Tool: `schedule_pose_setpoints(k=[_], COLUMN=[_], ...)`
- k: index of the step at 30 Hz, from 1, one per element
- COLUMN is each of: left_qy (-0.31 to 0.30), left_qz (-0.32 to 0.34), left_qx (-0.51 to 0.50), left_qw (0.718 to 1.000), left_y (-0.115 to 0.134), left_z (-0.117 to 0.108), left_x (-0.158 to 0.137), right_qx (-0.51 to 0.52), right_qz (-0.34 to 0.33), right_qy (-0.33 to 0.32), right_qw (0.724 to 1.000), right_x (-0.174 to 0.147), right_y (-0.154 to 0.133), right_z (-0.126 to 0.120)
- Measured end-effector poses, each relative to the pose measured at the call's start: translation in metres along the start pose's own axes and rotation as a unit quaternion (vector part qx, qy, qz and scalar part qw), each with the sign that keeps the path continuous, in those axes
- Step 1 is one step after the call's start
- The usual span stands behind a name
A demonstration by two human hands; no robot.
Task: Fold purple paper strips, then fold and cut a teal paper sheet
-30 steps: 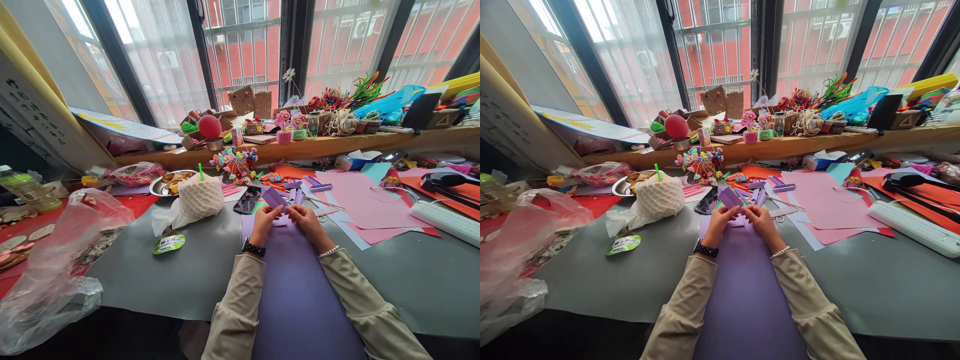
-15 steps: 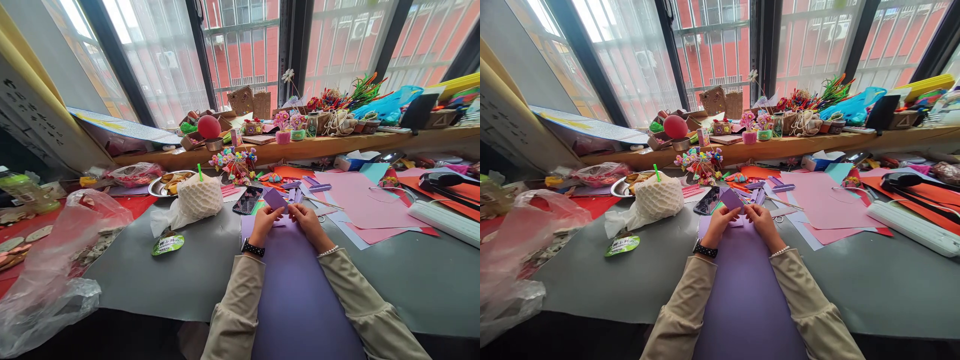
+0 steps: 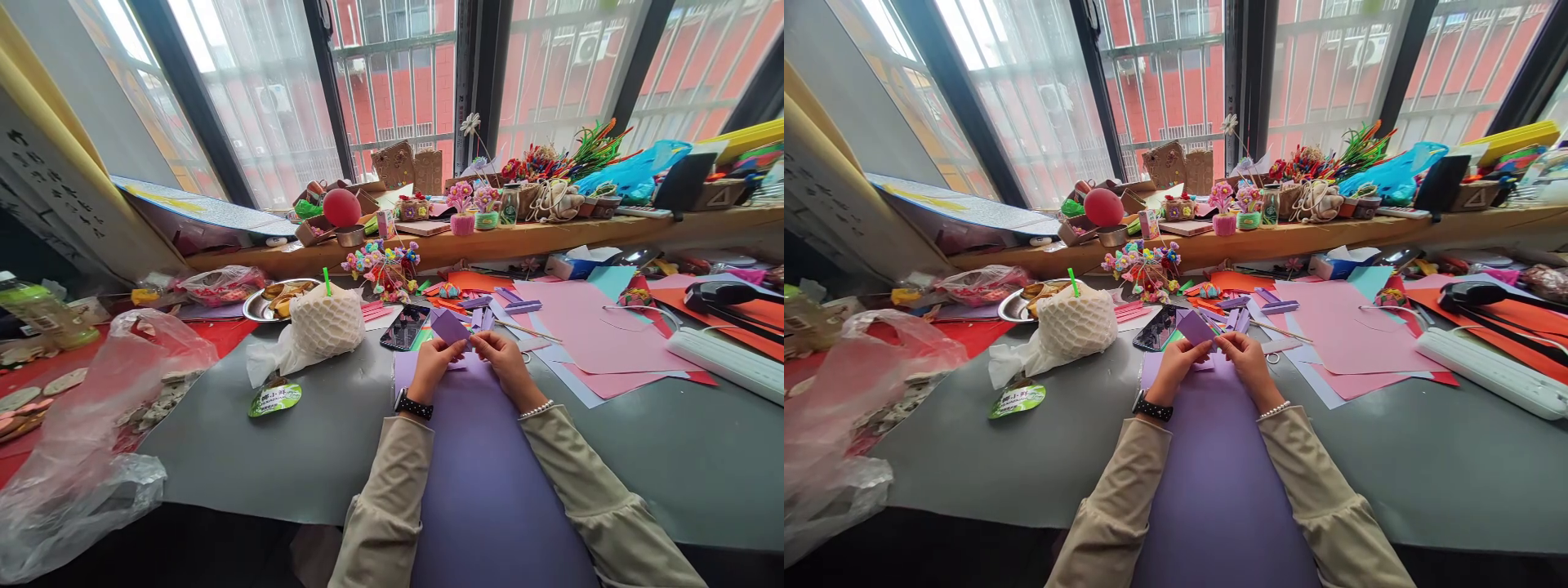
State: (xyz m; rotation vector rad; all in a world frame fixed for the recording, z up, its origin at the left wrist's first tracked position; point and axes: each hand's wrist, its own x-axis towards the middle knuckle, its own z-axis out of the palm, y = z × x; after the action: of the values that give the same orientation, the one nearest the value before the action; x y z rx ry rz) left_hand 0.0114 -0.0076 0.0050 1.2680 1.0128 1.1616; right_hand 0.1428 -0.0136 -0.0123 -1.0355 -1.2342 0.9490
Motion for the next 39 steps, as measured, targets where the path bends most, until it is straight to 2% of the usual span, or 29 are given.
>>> schedule_pose_setpoints(k=[8,13,20,24,27,31,35,39], left_qy=[-0.009,-0.023,0.024,0.025,0.019,0.084,0.146,0.116], left_qz=[0.017,0.026,0.025,0.002,0.012,0.056,0.074,0.096], left_qx=[0.05,0.037,-0.028,-0.04,-0.077,-0.165,-0.159,-0.137], left_qw=[0.999,0.999,0.999,0.999,0.997,0.981,0.974,0.979], left_y=[-0.004,-0.005,-0.006,-0.003,0.0,0.005,0.007,0.002], left_z=[-0.001,-0.002,-0.002,0.0,-0.001,-0.005,-0.01,-0.01], left_x=[0.003,0.003,0.005,0.004,0.002,0.003,0.006,0.008], right_qx=[-0.043,-0.041,-0.072,-0.044,-0.014,-0.026,-0.083,-0.118], right_qz=[-0.048,-0.05,-0.049,-0.034,-0.005,0.005,-0.022,-0.047], right_qy=[-0.002,-0.001,-0.049,-0.008,0.023,0.037,0.022,0.016], right_qw=[0.998,0.998,0.995,0.998,1.0,0.999,0.996,0.992], right_x=[-0.002,-0.001,-0.001,-0.001,0.0,0.002,0.004,0.002], right_y=[-0.001,-0.001,-0.002,-0.001,0.001,0.003,0.004,0.003], right_z=[0.0,0.001,0.003,0.001,0.0,0.0,0.0,-0.002])
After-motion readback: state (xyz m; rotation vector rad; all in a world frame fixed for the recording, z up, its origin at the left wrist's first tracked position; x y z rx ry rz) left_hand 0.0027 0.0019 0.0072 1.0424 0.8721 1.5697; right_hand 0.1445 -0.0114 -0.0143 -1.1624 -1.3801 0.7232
